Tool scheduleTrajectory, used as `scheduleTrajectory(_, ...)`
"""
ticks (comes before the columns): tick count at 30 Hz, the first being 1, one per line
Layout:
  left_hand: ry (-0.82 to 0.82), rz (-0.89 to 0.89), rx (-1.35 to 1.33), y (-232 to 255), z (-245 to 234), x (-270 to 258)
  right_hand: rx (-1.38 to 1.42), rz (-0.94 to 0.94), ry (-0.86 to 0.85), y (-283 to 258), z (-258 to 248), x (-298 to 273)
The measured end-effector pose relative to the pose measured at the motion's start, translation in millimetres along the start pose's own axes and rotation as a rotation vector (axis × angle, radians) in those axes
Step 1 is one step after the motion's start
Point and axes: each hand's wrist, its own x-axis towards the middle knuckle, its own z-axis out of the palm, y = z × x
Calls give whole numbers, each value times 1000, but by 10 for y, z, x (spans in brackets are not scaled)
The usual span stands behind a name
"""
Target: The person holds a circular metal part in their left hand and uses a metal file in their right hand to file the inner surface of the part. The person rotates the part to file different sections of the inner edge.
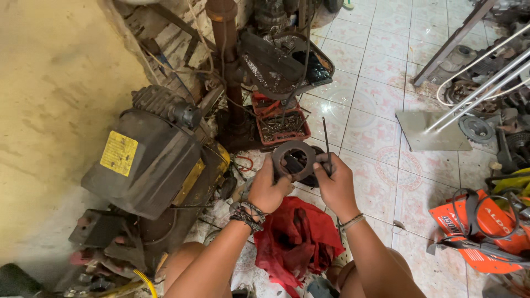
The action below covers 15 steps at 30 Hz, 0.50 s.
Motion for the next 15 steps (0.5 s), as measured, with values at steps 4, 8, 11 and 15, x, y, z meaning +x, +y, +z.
scheduleTrajectory(4, -10, -31, 143, -220, 8, 17, -34, -2, -5, 111, 135, 44)
scheduleTrajectory(8, -79, -216, 399, -549, 30, 117, -150, -8, -35, 227, 294, 89)
scheduleTrajectory(11, -16, -257, 511, -1015, 180, 182, -221, 33, -93, 412, 340, 88)
scheduleTrajectory(15, -63, -300, 546, -1404, 126, 219, -294, 83, -201, 891, 502, 179)
